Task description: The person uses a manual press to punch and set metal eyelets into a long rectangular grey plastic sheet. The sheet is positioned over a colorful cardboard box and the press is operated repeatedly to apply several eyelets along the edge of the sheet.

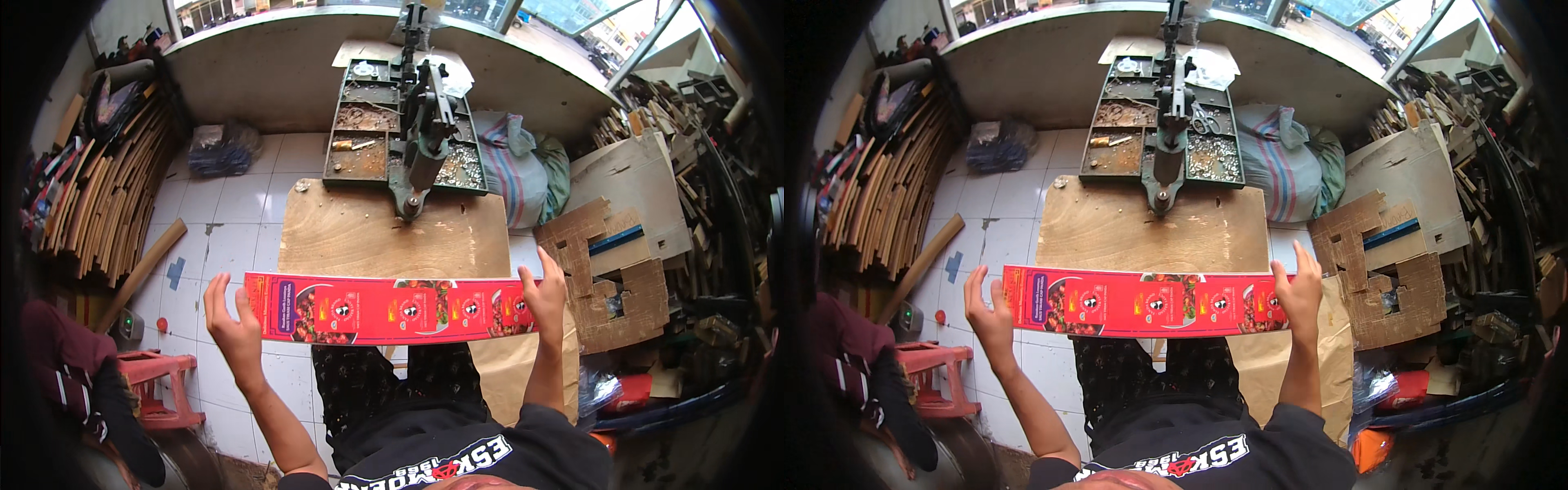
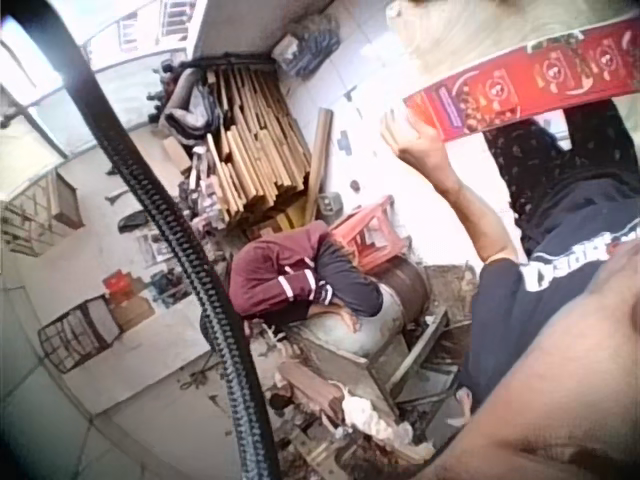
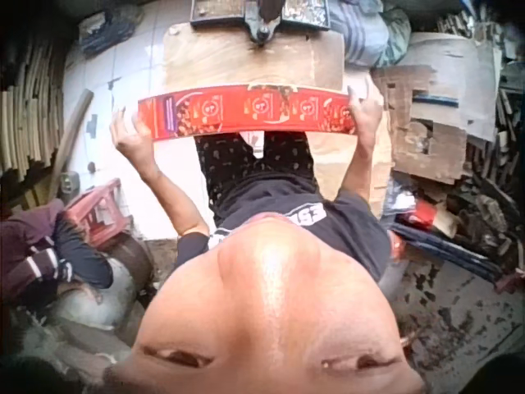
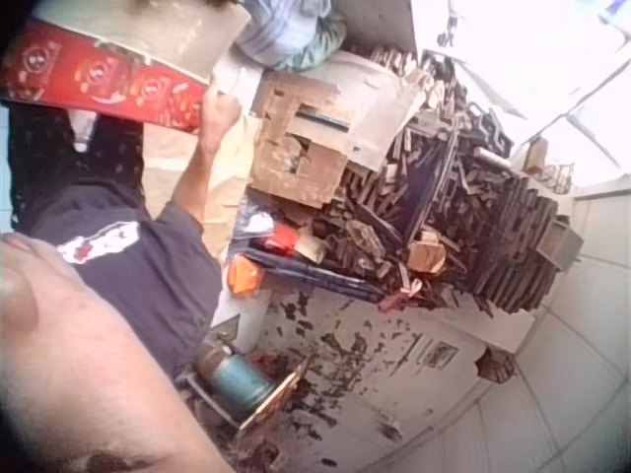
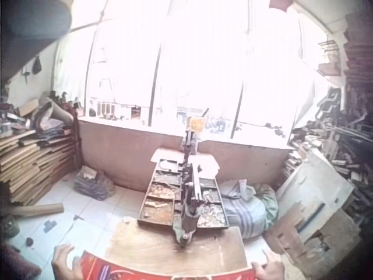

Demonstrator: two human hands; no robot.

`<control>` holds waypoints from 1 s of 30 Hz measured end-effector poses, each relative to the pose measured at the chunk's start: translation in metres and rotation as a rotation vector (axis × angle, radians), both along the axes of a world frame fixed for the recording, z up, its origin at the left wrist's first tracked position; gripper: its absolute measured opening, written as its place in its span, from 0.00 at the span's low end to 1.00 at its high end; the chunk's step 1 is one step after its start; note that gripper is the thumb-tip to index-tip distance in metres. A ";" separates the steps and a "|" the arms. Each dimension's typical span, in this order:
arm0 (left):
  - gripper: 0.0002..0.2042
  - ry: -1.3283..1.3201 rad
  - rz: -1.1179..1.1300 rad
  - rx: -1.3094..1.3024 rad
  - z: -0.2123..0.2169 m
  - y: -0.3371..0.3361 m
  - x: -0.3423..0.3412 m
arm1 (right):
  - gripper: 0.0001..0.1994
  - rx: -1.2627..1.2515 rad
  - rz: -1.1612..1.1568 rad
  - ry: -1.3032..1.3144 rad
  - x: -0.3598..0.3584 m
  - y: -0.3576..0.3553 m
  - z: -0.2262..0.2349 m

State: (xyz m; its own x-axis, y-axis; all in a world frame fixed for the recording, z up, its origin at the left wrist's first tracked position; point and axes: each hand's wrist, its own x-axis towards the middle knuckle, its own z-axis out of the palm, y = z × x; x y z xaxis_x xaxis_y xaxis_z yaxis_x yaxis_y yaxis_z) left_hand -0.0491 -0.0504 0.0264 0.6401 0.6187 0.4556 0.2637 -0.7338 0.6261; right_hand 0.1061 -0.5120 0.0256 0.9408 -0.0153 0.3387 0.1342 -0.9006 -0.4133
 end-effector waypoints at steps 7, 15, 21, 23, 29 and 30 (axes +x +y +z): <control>0.15 0.219 -0.011 -0.151 -0.018 -0.002 -0.011 | 0.19 0.449 -0.204 0.307 -0.047 -0.057 -0.046; 0.15 0.176 0.089 -0.124 -0.019 -0.022 0.004 | 0.18 0.566 -0.262 0.151 -0.052 -0.053 -0.050; 0.15 0.006 0.086 -0.129 -0.018 -0.010 -0.006 | 0.18 0.714 -0.151 0.095 -0.048 -0.051 -0.036; 0.14 -0.031 0.050 -0.239 -0.013 -0.008 -0.007 | 0.19 0.738 -0.112 0.106 -0.051 -0.053 -0.037; 0.15 -0.092 -0.140 -0.521 -0.001 0.006 -0.004 | 0.22 0.816 -0.084 0.198 -0.051 -0.070 -0.062; 0.15 -0.112 -0.158 -0.583 0.003 0.007 -0.006 | 0.22 0.815 -0.085 0.181 -0.054 -0.063 -0.056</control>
